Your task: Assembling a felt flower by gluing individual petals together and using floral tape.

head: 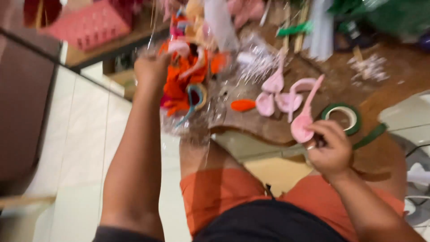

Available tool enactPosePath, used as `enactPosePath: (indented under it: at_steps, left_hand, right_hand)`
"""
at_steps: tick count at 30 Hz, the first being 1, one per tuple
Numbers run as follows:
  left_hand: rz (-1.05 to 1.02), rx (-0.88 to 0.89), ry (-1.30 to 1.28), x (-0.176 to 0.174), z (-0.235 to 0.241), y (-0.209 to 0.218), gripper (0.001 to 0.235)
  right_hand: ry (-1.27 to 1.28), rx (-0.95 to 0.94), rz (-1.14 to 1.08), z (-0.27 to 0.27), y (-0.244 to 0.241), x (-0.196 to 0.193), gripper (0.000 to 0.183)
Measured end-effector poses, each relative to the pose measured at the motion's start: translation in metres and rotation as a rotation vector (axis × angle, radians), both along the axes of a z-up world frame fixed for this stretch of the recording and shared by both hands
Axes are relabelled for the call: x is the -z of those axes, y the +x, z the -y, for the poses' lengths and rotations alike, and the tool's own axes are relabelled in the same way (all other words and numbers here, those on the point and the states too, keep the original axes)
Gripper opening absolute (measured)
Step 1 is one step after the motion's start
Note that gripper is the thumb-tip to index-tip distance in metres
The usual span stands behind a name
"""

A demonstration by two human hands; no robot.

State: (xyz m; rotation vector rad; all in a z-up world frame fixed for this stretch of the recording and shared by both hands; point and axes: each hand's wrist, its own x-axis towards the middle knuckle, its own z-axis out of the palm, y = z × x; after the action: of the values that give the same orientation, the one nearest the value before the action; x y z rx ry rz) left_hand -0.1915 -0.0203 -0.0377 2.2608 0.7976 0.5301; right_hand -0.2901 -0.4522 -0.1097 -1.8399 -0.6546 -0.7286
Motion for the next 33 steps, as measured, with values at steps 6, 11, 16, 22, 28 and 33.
enactPosePath:
  at_steps: [6, 11, 16, 22, 28, 33]
  left_hand:
    - [0.351, 0.137, 0.061, -0.051, 0.053, -0.024, 0.011]
    - [0.263, 0.331, 0.017, -0.04, 0.101, -0.089, 0.014]
    - [0.707, 0.532, -0.102, -0.002, 0.134, -0.129, 0.005]
    - [0.707, 0.585, -0.091, -0.015, 0.134, -0.126, 0.007]
    - [0.618, 0.596, -0.284, 0.013, 0.157, -0.133, 0.006]
    - [0.471, 0.911, -0.229, 0.03, 0.219, -0.146, 0.007]
  right_hand:
    - [0.097, 0.009, 0.001, 0.002, 0.001, -0.009, 0.013]
    - [0.144, 0.011, -0.139, -0.002, -0.006, -0.024, 0.003]
    - [0.276, -0.255, -0.062, -0.05, 0.029, -0.085, 0.006]
    - [-0.118, -0.297, -0.999, -0.142, 0.085, -0.183, 0.063]
    - [0.458, -0.834, -0.954, -0.087, 0.038, -0.081, 0.062]
    - [0.523, -0.39, -1.11, -0.005, 0.006, -0.043, 0.037]
